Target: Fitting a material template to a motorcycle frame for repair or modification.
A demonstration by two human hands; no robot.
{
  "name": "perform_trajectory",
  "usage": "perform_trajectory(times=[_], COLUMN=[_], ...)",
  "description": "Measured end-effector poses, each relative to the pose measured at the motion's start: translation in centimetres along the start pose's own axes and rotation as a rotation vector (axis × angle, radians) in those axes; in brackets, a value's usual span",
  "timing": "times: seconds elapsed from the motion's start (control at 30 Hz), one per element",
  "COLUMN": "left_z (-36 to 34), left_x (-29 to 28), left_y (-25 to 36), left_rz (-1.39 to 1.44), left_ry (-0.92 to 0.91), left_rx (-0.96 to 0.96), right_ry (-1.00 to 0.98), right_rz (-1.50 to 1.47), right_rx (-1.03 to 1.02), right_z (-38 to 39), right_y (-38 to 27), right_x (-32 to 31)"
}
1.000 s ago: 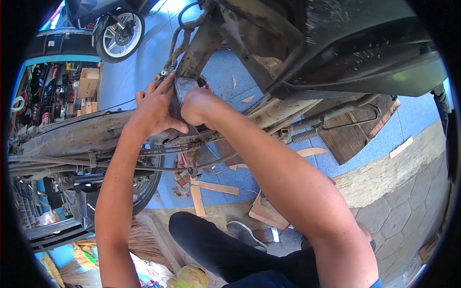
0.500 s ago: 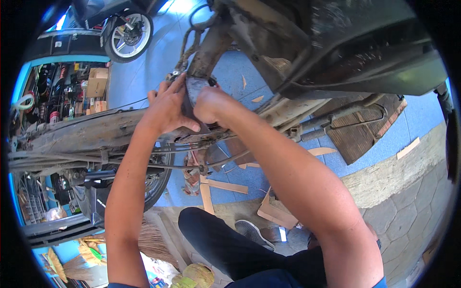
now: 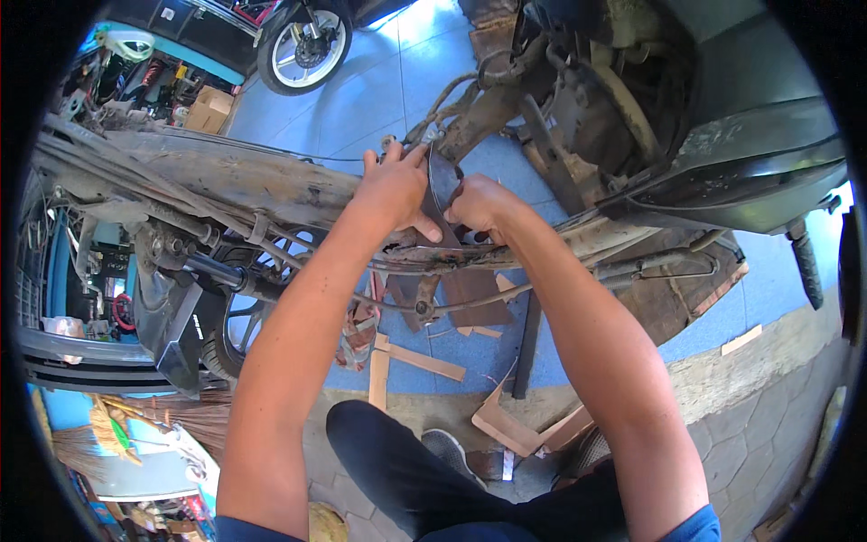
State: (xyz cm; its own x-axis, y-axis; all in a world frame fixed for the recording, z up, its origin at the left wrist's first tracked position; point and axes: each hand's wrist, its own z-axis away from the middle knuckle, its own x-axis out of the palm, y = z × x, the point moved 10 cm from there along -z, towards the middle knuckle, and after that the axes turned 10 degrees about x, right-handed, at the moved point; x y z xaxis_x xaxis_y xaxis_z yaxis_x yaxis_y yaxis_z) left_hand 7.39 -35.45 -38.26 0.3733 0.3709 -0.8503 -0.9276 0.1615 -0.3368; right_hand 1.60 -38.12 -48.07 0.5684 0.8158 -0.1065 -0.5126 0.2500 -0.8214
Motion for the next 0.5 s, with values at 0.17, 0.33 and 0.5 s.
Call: perform_trajectory(times=[0.17,0.33,0.5], left_z=[0.72,0.58,0.34], left_x=[-0.18,-0.05,0.36], left_y=[0.13,0.09,0.08], left_rz=[-0.012,-0.022,-0.029], left_ry=[-0.035,-0.088,-0.112], left_rx=[-0.020,-0.036,-0.040], right_ry=[-0.009,-0.044,-0.017], right_rz=[0.018,-0.017,-0.053], right_rx=[0.037,0.022,0.002], right_z=[0.71,0.61,0.54], right_y=[-0.18,-0.12,-0.15], right_x=[0.13,0.19,0.06])
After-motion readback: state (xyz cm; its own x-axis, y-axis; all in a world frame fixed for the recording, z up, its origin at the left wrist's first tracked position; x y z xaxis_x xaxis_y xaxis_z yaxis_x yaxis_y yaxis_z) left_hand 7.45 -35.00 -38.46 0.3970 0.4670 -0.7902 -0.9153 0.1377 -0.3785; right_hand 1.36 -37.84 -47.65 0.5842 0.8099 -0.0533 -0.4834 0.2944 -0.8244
